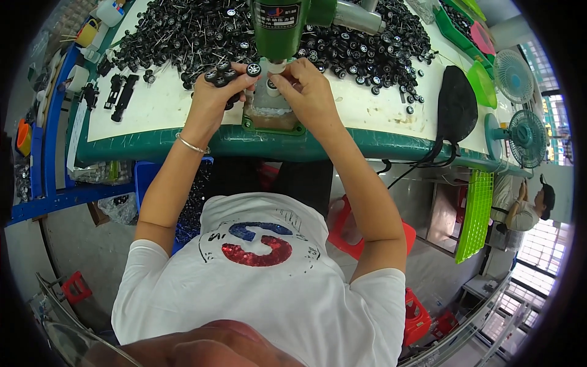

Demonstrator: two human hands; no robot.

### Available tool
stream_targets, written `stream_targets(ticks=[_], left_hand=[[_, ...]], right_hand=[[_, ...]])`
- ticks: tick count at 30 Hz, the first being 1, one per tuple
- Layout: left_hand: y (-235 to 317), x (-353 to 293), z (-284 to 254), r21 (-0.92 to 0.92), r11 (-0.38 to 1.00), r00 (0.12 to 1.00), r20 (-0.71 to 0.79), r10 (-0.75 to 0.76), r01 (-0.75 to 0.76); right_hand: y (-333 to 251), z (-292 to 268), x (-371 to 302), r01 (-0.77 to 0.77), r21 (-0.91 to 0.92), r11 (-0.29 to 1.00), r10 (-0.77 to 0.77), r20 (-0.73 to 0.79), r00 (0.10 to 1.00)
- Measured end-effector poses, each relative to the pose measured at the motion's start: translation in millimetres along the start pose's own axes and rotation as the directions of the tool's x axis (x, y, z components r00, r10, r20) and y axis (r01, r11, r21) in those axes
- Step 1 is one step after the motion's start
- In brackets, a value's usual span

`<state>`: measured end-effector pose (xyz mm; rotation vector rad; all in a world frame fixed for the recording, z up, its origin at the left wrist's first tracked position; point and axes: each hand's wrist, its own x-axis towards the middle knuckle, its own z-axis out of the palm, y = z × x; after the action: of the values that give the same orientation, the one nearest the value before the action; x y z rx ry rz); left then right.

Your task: The person assembles toy car wheels and axles by placing them into a fixture and pressing them together using a manual press.

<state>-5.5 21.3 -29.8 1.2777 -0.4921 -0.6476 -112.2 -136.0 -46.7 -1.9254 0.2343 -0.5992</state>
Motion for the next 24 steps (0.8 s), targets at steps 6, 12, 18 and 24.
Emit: stream_targets(ticks=[6,12,18,24], left_hand=[[-1,4,5,0.048,0.999,0.999,0.043,0.022,-0.024],[-1,9,12,0.09,0.994,0.994,0.101,0.045,-0.054],[-2,13,22,0.057,0.994,0.991,0.096,0.093,-0.098],[-4,15,22,0.053,0.979,0.977,0.097,0.192,-0.198]], right_hand=[[3,-14,6,-0.33,0.121,0.936,0.31,0.157,0.938],[-4,-36,16,-0.223,0.437,0.871,0.291,-0.093,0.952],[-57,-107,70,0.017,0.573,0.82,0.15,-0.242,0.959],[-182,-115,136,-0.209,0.955,0.212,0.418,0.105,0.902]])
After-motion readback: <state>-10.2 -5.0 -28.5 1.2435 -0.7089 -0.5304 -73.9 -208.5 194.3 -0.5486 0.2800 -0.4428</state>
